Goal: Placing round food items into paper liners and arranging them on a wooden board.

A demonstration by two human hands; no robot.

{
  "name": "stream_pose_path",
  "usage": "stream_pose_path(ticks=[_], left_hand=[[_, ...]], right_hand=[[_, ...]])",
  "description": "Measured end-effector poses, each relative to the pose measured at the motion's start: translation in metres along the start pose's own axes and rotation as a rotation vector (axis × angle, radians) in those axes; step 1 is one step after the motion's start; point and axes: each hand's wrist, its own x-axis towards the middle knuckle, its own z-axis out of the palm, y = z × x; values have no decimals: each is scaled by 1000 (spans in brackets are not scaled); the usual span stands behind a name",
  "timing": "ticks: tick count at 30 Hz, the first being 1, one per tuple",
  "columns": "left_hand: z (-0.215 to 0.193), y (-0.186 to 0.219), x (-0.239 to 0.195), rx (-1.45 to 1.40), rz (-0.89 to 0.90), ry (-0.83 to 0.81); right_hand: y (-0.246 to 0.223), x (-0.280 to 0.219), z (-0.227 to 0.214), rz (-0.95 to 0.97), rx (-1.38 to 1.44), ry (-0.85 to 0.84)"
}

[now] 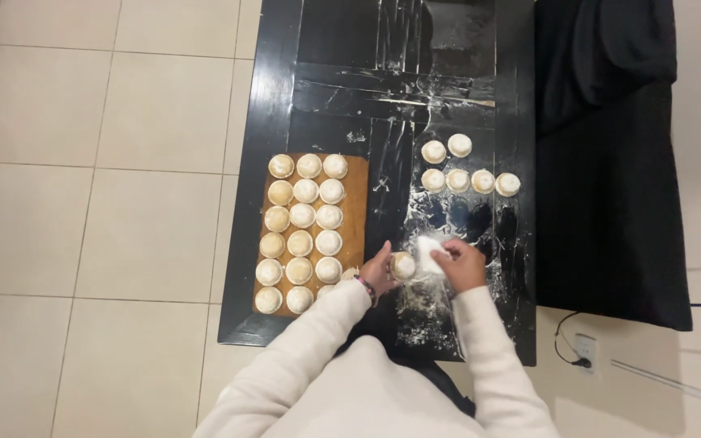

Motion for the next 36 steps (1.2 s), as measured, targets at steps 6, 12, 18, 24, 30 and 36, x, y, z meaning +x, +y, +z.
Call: stream_pose_path(ticks=[6, 12, 18, 24, 30, 36], left_hand=[[17, 0, -31, -23, 5, 8], [-38, -43, 3, -178, -40, -77], [-20, -32, -46, 58, -134, 80], [-28, 3, -83, -72, 5, 88], [-24, 91, -177, -87, 189, 189], [-83, 105, -171, -174, 287, 121]], right_hand=[[1, -27, 3, 150, -144, -128], [30, -62, 15, 134, -13, -280], [52, -78, 21, 257, 266, 4], [42, -77, 54, 163, 284, -95], [-6, -52, 92, -572, -495, -191], [-40, -20, 126, -476, -1053, -573]])
